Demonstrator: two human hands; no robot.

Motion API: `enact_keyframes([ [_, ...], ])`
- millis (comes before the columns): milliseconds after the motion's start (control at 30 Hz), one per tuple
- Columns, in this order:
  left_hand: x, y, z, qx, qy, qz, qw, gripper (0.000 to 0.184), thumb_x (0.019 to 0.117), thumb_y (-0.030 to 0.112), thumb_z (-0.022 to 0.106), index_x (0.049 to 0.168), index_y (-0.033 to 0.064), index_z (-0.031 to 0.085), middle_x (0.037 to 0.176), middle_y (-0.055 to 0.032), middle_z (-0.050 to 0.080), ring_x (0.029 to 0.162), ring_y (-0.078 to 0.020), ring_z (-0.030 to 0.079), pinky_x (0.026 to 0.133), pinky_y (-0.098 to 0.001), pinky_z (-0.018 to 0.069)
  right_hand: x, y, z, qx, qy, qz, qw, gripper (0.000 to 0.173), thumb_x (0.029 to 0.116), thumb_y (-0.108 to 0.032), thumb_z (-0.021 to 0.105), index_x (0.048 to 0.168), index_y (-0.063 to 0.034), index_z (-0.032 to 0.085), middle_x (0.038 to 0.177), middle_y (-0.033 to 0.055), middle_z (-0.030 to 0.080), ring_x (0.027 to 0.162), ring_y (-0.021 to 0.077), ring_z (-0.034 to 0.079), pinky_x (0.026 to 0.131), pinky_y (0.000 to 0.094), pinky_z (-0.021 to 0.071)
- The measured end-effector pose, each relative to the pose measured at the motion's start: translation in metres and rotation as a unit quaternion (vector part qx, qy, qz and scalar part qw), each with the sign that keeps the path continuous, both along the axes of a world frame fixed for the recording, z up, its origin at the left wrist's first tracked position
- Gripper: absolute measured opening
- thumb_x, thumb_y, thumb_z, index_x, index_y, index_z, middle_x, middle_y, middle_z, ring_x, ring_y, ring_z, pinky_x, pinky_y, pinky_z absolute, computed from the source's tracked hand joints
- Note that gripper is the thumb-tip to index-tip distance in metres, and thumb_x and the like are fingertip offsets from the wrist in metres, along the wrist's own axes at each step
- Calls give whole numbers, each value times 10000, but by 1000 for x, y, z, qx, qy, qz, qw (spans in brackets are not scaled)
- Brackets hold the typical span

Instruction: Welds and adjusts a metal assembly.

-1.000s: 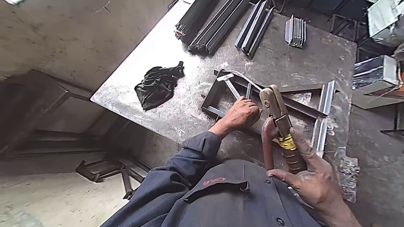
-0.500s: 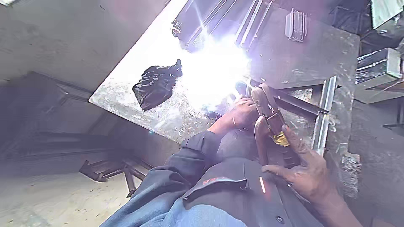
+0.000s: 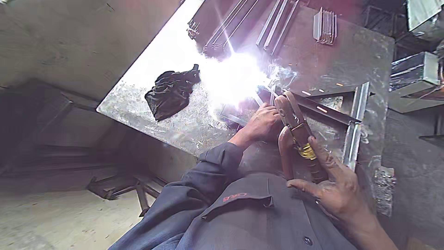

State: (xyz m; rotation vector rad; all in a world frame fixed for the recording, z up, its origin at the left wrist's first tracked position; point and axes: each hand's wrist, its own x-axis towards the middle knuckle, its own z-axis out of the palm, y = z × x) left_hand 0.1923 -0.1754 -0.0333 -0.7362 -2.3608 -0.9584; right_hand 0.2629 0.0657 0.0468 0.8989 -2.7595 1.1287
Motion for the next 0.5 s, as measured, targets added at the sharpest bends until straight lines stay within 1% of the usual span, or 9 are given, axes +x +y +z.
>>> enact_keyframes([
  [67, 2, 1, 1, 7, 7, 3, 1000, 174, 863, 194, 675, 868, 36, 748, 839, -109, 736, 842, -258, 710, 796, -463, 518, 0, -1, 0, 3, 2, -2, 1000, 987, 726, -722, 786, 1496, -152, 549, 1092, 110, 709, 895, 98, 656, 787, 269, 564],
  [200, -1, 1, -4, 15, 1, 1, 1000, 191, 899, 196, 657, 882, 27, 746, 832, -110, 733, 847, -257, 712, 850, -469, 520, -2, -1, -1, -3, 4, 5, 1000, 990, 731, -723, 783, 1502, -151, 542, 1098, 119, 711, 901, 90, 656, 797, 261, 562],
  [367, -1, 1, -4, 15, 2, 5, 1000, 184, 891, 191, 661, 873, 27, 741, 825, -111, 729, 835, -254, 709, 830, -461, 525, -1, -1, -1, 5, 1, 2, 1000, 994, 732, -734, 775, 1514, -173, 530, 1053, 113, 703, 857, 114, 646, 749, 286, 561],
  [433, -1, 1, -4, 20, 12, 7, 1000, 169, 888, 179, 658, 872, 31, 740, 831, -109, 732, 836, -251, 712, 828, -457, 527, -2, -1, -1, 4, -2, 1, 1000, 995, 729, -722, 787, 1512, -165, 532, 1067, 108, 702, 875, 108, 647, 765, 283, 563],
  [500, -2, 0, -8, 25, 15, 1, 1000, 152, 865, 158, 682, 881, 20, 745, 845, -119, 736, 847, -256, 711, 849, -460, 523, -2, -1, -2, -1, -5, 2, 1000, 997, 724, -718, 795, 1503, -150, 541, 1097, 116, 707, 906, 110, 660, 795, 289, 572],
])
